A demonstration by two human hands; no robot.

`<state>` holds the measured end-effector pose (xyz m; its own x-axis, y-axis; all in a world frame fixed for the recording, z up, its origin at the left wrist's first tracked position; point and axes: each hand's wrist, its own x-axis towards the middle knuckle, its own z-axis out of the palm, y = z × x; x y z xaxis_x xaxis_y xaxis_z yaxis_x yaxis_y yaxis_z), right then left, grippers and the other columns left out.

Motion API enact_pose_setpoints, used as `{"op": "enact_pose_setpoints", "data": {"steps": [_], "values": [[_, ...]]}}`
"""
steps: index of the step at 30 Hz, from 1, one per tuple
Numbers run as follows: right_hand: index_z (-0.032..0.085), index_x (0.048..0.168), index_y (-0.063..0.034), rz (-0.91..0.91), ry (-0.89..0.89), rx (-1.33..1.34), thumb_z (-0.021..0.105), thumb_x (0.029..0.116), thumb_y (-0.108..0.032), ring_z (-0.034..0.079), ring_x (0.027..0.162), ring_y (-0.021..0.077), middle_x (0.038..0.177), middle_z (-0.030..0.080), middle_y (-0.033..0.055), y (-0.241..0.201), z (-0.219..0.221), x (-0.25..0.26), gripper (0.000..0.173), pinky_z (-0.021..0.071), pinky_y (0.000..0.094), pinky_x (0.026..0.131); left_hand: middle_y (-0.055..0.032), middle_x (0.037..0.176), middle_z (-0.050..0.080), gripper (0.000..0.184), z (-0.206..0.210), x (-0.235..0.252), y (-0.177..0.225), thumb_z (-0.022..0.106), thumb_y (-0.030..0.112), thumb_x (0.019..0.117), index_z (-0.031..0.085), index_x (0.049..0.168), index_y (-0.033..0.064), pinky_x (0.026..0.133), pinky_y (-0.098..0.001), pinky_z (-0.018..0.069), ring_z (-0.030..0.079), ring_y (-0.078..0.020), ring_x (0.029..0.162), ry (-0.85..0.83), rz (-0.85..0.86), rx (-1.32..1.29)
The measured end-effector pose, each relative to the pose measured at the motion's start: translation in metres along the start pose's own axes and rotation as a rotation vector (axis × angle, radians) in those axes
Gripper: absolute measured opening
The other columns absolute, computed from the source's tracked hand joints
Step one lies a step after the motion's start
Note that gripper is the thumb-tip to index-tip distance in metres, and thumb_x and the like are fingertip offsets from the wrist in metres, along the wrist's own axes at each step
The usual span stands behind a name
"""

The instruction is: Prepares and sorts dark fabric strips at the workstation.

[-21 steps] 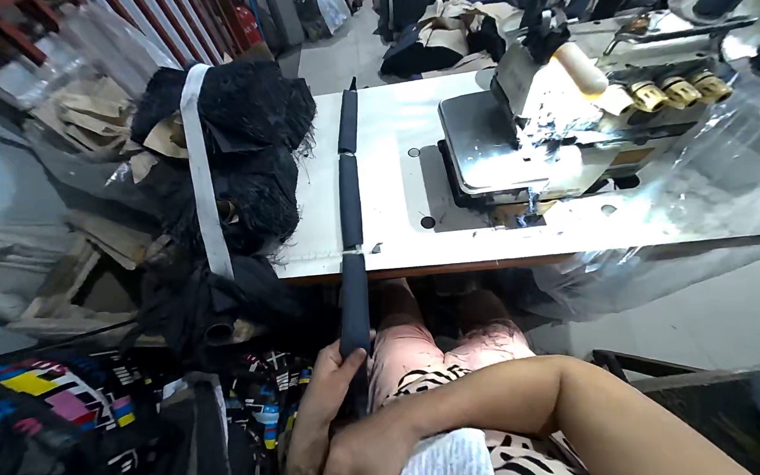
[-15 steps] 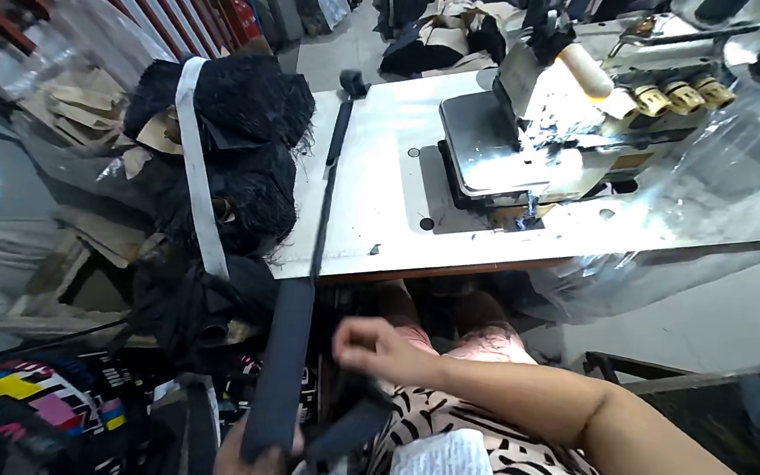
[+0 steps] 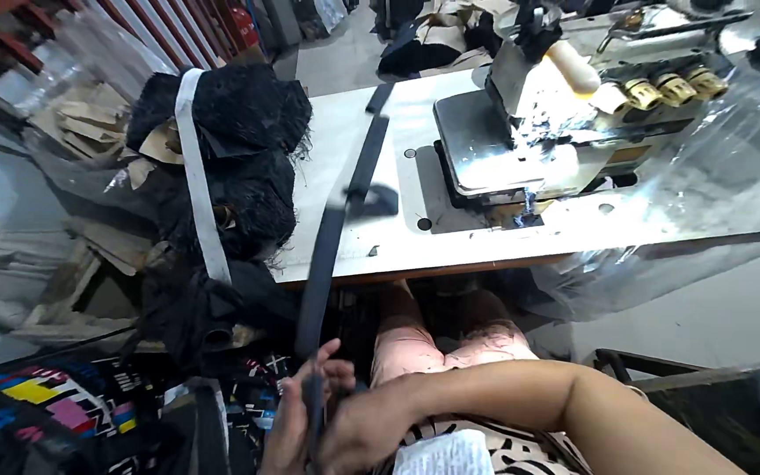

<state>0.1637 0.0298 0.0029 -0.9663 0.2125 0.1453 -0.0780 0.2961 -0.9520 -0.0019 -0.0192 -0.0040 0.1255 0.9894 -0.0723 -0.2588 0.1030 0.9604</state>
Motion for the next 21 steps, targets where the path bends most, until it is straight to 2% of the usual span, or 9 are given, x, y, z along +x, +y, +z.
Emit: {"op": "enact_pose_setpoints", "data": {"steps": [3, 7, 9, 11, 12, 14, 17, 19, 21], "values": [[0.061, 0.127, 0.0139, 0.02, -0.141, 0.158, 0.067, 0.0974, -0.016, 0.068, 0.103, 0.03, 0.111, 0.069, 0.0261, 0.023, -0.004, -0.006, 0.042, 0.0523, 0.0456, 0.094, 0.0186, 0.069, 0.065, 0.035, 0.007, -0.011, 0.02, 0.048, 0.049, 0.104, 0.075, 0.105, 0.0264, 0.079, -0.0188, 0.0586, 0.063, 0.0062, 0.065, -0.117, 0.145, 0.064], [0.048, 0.136, 0.0038, 0.019, 0.466, 0.802, 0.034, 0.1104, -0.03, 0.067, 0.107, 0.0126, 0.117, 0.069, 0.0075, -0.005, -0.068, 0.01, 0.045, 0.0539, 0.0328, 0.095, 0.012, 0.095, 0.075, 0.029, -0.028, -0.051, 0.034, 0.049, 0.035, 0.1089, 0.075, 0.111, 0.0208, 0.078, -0.0148, 0.0555, 0.066, 0.0056, 0.081, -0.408, -0.004, 0.228], [0.05, 0.137, -0.0076, -0.016, 0.773, 1.103, 0.024, 0.1103, -0.05, 0.071, 0.098, 0.0154, 0.108, 0.073, 0.005, -0.007, -0.104, 0.02, 0.057, 0.0564, 0.0342, 0.091, 0.0023, 0.097, 0.075, 0.031, -0.04, -0.059, 0.028, 0.049, 0.027, 0.1096, 0.074, 0.108, 0.0089, 0.082, -0.0243, 0.0577, 0.069, -0.0031, 0.087, -0.311, -0.088, 0.568], [0.06, 0.117, -0.0173, -0.01, 1.023, 1.145, 0.024, 0.1107, -0.049, 0.066, 0.068, 0.0106, 0.073, 0.063, -0.0042, -0.006, -0.117, 0.028, 0.048, 0.0595, 0.0332, 0.076, -0.0253, 0.116, 0.069, 0.036, -0.042, -0.058, 0.02, 0.048, 0.018, 0.1063, 0.067, 0.116, -0.0103, 0.1, -0.0492, 0.052, 0.067, -0.0311, 0.11, -0.089, -0.162, 0.914], [0.058, 0.111, -0.0169, -0.026, 1.001, 1.05, 0.022, 0.112, -0.043, 0.061, 0.062, 0.0091, 0.065, 0.056, -0.0065, -0.005, -0.109, 0.029, 0.044, 0.0586, 0.0334, 0.073, -0.0333, 0.133, 0.058, 0.046, -0.042, -0.054, 0.013, 0.044, 0.02, 0.1066, 0.055, 0.133, -0.0151, 0.11, -0.0548, 0.0441, 0.058, -0.0393, 0.127, 0.023, -0.201, 0.943], [0.057, 0.103, -0.0041, -0.025, 0.687, 0.676, 0.026, 0.1112, -0.023, 0.059, 0.059, 0.0069, 0.063, 0.056, -0.0041, -0.001, -0.067, 0.023, 0.038, 0.0567, 0.0294, 0.068, -0.0276, 0.154, 0.044, 0.071, -0.044, -0.037, -0.005, 0.03, 0.041, 0.1087, 0.027, 0.156, -0.0115, 0.118, -0.0446, 0.0391, 0.048, -0.0304, 0.142, 0.201, -0.158, 0.761], [0.064, 0.104, 0.0092, 0.164, -0.003, 0.183, 0.047, 0.1071, -0.013, 0.059, 0.066, 0.0196, 0.076, 0.061, 0.0144, 0.003, 0.005, 0.007, 0.028, 0.0521, 0.0369, 0.066, -0.0108, 0.14, 0.064, 0.122, -0.027, -0.001, -0.012, 0.035, 0.092, 0.0828, 0.029, 0.155, -0.0063, 0.101, -0.036, 0.0546, 0.065, -0.0171, 0.122, 0.122, -0.1, 0.273], [0.07, 0.108, 0.007, 0.343, -0.37, -0.116, 0.058, 0.1045, -0.02, 0.067, 0.089, 0.0386, 0.094, 0.069, 0.0259, 0.013, 0.018, 0.004, 0.03, 0.0499, 0.0581, 0.082, -0.0053, 0.116, 0.074, 0.101, -0.001, 0.016, -0.01, 0.049, 0.077, 0.0917, 0.039, 0.147, -0.0078, 0.087, -0.0313, 0.0607, 0.073, -0.0139, 0.098, -0.002, -0.076, 0.242], [0.072, 0.11, 0.0055, 0.407, -0.464, -0.156, 0.069, 0.098, -0.022, 0.066, 0.097, 0.039, 0.101, 0.07, 0.0254, 0.025, 0.009, 0.001, 0.03, 0.0475, 0.0605, 0.087, 0.0061, 0.083, 0.071, 0.04, 0.02, 0.018, -0.007, 0.049, 0.025, 0.1055, 0.059, 0.13, -0.0054, 0.068, -0.0209, 0.0583, 0.067, -0.0023, 0.07, -0.029, -0.006, 0.312]]}}
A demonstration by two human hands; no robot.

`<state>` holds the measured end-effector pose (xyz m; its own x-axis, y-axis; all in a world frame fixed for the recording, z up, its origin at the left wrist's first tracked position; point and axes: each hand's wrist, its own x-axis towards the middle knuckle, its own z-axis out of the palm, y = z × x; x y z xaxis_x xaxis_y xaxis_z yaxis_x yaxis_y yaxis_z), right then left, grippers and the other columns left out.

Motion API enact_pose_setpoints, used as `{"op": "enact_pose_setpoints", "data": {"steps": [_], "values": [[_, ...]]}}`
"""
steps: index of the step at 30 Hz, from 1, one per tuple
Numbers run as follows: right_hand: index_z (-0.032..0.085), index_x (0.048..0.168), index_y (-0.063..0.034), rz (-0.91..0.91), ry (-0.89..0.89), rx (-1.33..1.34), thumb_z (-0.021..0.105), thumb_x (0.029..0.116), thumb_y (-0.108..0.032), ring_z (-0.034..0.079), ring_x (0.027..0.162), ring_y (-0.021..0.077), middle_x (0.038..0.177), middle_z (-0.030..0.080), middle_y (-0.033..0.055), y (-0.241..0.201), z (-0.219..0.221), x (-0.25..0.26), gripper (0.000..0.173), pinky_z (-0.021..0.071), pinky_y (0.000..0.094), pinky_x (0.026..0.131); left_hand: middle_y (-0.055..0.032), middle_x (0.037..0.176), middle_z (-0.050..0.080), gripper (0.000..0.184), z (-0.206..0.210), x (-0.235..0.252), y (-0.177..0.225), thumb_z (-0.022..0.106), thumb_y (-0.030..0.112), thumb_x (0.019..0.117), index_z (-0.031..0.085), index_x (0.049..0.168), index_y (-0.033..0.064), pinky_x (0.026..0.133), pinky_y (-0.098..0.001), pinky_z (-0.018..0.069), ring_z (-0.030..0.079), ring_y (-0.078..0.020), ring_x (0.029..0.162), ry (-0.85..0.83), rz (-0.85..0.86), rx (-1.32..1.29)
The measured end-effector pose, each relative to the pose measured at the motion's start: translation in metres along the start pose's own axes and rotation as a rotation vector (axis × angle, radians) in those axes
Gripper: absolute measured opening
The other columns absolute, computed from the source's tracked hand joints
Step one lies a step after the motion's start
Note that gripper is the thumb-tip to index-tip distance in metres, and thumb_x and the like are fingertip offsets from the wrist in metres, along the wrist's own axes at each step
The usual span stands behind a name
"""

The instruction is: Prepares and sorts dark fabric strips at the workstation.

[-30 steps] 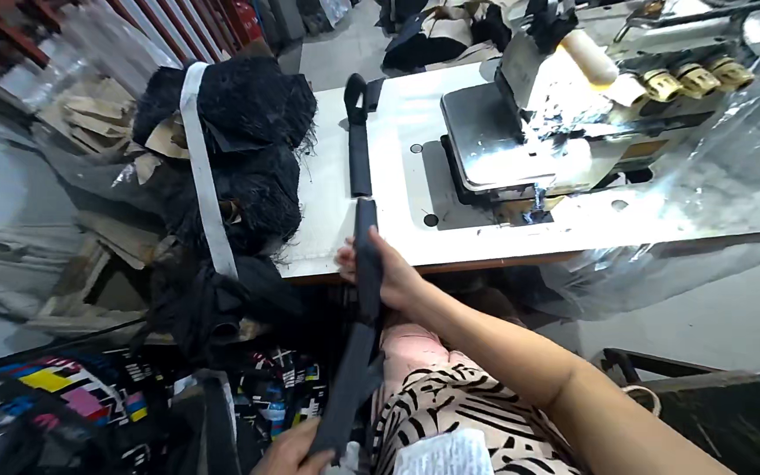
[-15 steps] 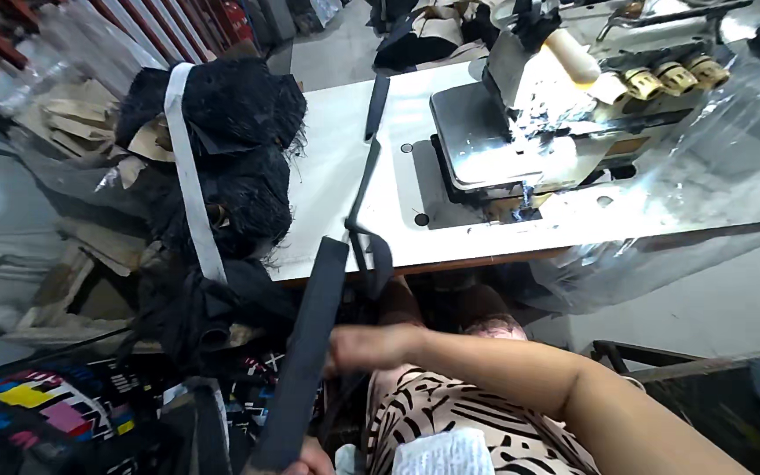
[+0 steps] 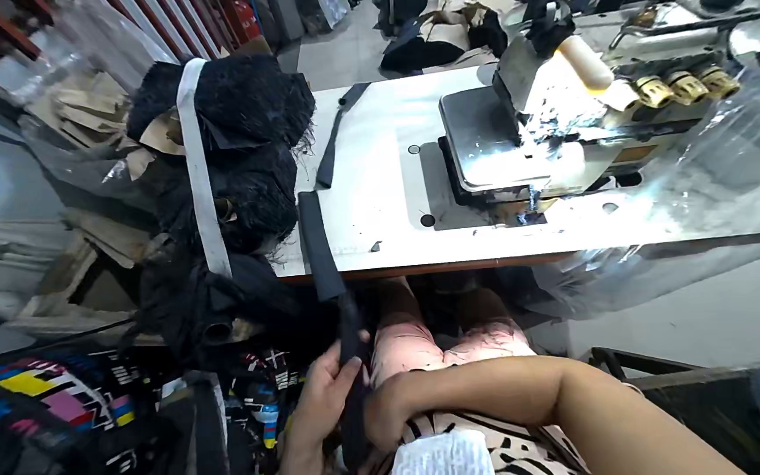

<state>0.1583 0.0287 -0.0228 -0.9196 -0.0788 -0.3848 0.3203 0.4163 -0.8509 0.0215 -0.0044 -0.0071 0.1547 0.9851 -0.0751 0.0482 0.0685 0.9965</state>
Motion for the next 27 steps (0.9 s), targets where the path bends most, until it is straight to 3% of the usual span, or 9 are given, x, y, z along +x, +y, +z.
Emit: {"op": "enact_pose_setpoints", "data": {"steps": [3, 5, 11, 14, 17, 19, 23, 25, 27], "values": [[0.053, 0.129, 0.0144, -0.402, 0.235, 0.509, 0.08, 0.0825, -0.025, 0.065, 0.101, 0.0165, 0.114, 0.068, 0.0169, 0.036, -0.019, -0.013, 0.067, 0.0528, 0.0357, 0.091, 0.0138, 0.076, 0.07, 0.027, -0.019, -0.027, 0.017, 0.051, 0.022, 0.1054, 0.073, 0.093, 0.0126, 0.064, -0.0116, 0.0526, 0.061, 0.0106, 0.067, -0.138, 0.128, 0.127], [0.033, 0.153, 0.0057, -0.538, 0.439, 0.838, 0.072, 0.0813, -0.062, 0.065, 0.115, 0.0157, 0.131, 0.066, 0.0112, 0.029, -0.046, -0.026, 0.106, 0.0537, 0.035, 0.098, 0.0005, 0.086, 0.073, 0.036, -0.052, -0.045, 0.023, 0.049, 0.027, 0.1087, 0.072, 0.094, 0.0031, 0.079, -0.0171, 0.0541, 0.064, 0.0046, 0.082, -0.423, 0.16, 0.216], [0.054, 0.11, -0.0116, -0.426, 1.31, 1.235, 0.023, 0.1126, -0.038, 0.058, 0.061, 0.0065, 0.069, 0.055, -0.0052, -0.005, -0.117, -0.033, 0.041, 0.0547, 0.0259, 0.065, -0.0322, 0.124, 0.064, 0.034, -0.073, -0.064, -0.03, 0.053, 0.015, 0.1054, 0.067, 0.119, -0.0132, 0.107, -0.0595, 0.0452, 0.061, -0.0443, 0.121, -0.061, -0.367, 0.763], [0.06, 0.099, 0.0096, -0.33, 0.993, 0.565, 0.037, 0.107, -0.008, 0.062, 0.072, 0.0163, 0.079, 0.062, 0.0111, -0.011, -0.053, -0.011, 0.03, 0.0551, 0.0338, 0.072, -0.0167, 0.145, 0.056, 0.054, -0.055, -0.051, -0.04, 0.036, 0.028, 0.1084, 0.043, 0.149, -0.0062, 0.114, -0.0373, 0.0442, 0.055, -0.0193, 0.133, 0.177, -0.264, 0.369], [0.068, 0.107, 0.0111, -0.135, 0.178, 0.122, 0.053, 0.1045, -0.009, 0.064, 0.093, 0.0351, 0.097, 0.067, 0.0264, -0.014, 0.001, -0.003, 0.025, 0.0481, 0.0529, 0.086, -0.0051, 0.114, 0.076, 0.083, -0.026, -0.029, -0.025, 0.046, 0.071, 0.0965, 0.051, 0.145, 0.0032, 0.093, -0.0332, 0.0589, 0.073, -0.0142, 0.101, 0.064, -0.059, -0.271], [0.07, 0.116, 0.0079, -0.185, 0.009, 0.126, 0.067, 0.098, -0.015, 0.066, 0.095, 0.0318, 0.101, 0.07, 0.0231, 0.007, 0.003, 0.001, 0.03, 0.0494, 0.0504, 0.087, 0.007, 0.081, 0.075, 0.062, -0.016, -0.027, -0.007, 0.054, 0.066, 0.093, 0.07, 0.127, 0.0174, 0.082, -0.03, 0.0631, 0.072, -0.0063, 0.074, 0.019, 0.013, -0.354], [0.052, 0.136, 0.0009, -0.469, 0.526, 0.868, 0.054, 0.0974, -0.033, 0.065, 0.099, 0.0079, 0.111, 0.07, 0.0024, 0.017, -0.059, -0.027, 0.051, 0.0542, 0.0312, 0.089, 0.0122, 0.082, 0.075, 0.021, -0.044, -0.067, 0.018, 0.062, 0.045, 0.0989, 0.077, 0.108, 0.0331, 0.078, -0.0188, 0.0587, 0.068, 0.0024, 0.072, -0.144, -0.023, -0.253], [0.046, 0.143, -0.0052, -0.588, 0.85, 1.229, 0.037, 0.1094, -0.042, 0.069, 0.107, 0.0156, 0.116, 0.071, 0.0062, 0.009, -0.099, -0.049, 0.05, 0.0547, 0.0351, 0.096, 0.0096, 0.086, 0.076, 0.022, -0.069, -0.078, 0.011, 0.058, 0.032, 0.1048, 0.077, 0.106, 0.0219, 0.075, -0.0195, 0.0584, 0.069, 0.0015, 0.076, -0.214, -0.167, -0.076], [0.061, 0.118, -0.0134, -0.582, 1.262, 1.448, 0.031, 0.1118, -0.041, 0.07, 0.079, 0.0136, 0.082, 0.069, 0.0001, 0.0, -0.126, -0.059, 0.041, 0.0596, 0.0344, 0.081, 0.0017, 0.091, 0.073, 0.026, -0.072, -0.075, 0.004, 0.046, 0.014, 0.1063, 0.069, 0.111, 0.0036, 0.079, -0.0273, 0.0589, 0.069, -0.0043, 0.082, -0.054, -0.324, 0.245]]}}
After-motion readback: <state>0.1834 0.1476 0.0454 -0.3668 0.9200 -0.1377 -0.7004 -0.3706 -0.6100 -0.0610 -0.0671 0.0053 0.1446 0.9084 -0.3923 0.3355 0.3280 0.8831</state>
